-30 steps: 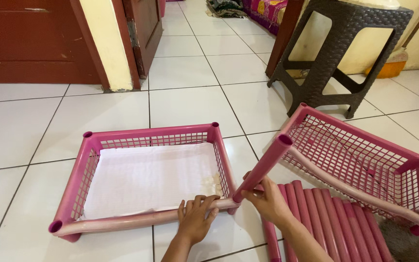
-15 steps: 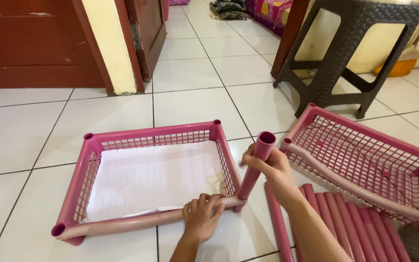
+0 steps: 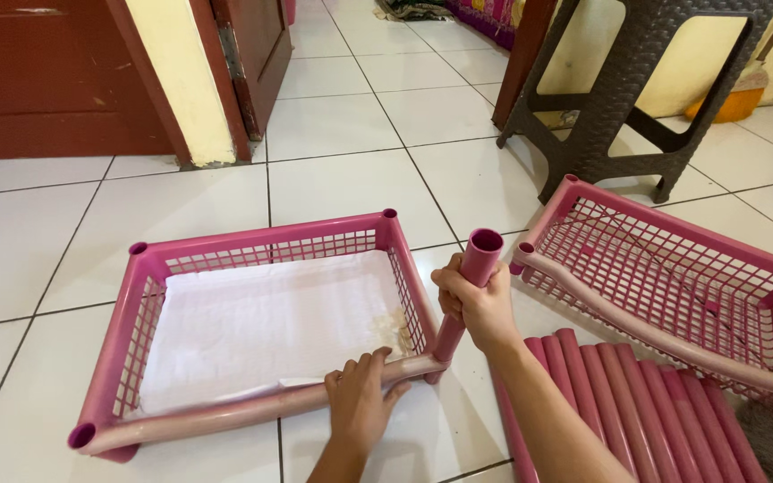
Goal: The person assembles a pink plastic shelving unit by inserting cylindrical poles into the base frame and attaching a second basket layer on top. The person aligns and secures the poles and baskets by hand, completing a two-tier structure.
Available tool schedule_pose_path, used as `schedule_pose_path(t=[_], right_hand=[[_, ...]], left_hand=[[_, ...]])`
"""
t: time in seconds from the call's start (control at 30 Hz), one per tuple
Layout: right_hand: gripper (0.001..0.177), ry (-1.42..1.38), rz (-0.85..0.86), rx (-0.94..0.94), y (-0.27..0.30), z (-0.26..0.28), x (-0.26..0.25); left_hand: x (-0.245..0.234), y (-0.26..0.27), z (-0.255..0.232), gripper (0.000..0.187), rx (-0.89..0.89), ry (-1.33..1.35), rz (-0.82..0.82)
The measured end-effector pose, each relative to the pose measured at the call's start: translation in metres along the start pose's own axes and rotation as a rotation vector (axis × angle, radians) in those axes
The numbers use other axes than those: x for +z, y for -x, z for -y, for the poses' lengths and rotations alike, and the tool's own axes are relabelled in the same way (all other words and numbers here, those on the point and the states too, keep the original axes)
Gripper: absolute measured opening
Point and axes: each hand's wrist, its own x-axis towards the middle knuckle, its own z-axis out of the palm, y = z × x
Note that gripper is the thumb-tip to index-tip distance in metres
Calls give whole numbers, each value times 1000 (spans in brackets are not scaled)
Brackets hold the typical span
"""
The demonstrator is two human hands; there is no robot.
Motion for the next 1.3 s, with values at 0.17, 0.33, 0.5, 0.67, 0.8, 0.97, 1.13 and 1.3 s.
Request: schedule_pose_path(t=[0.17,0.33,0.5,0.67,0.8,0.97,1.13,1.3], right_hand=[[31,15,-11,17,-6,-5,-3],[33,-81,119,64,-9,-5,-14],[26,-19,-14,-45,-7,-10,-3],[23,50,-194,-118,1,-8,14],[22,132,-328,-152,4,-5,25],[26,213,-447,-204,9,-7,33],[26,266,-587,-297,2,-24,35],[27,412,-648,-417,-5,-34,33]], left_hand=[[10,-15,14,41,46,-81,-59],[21,-21,18,37,44,-74,-14],[22,-21,18,41,36,-56,-42],[19,-23,15,44,-14,-86,28],[22,-24,18,37,8,-94,-5],[28,-26,21,36,-19,-74,15],[33,-28,21,40,-20,-92,25],[23,-23,15,41,16,-58,-63]])
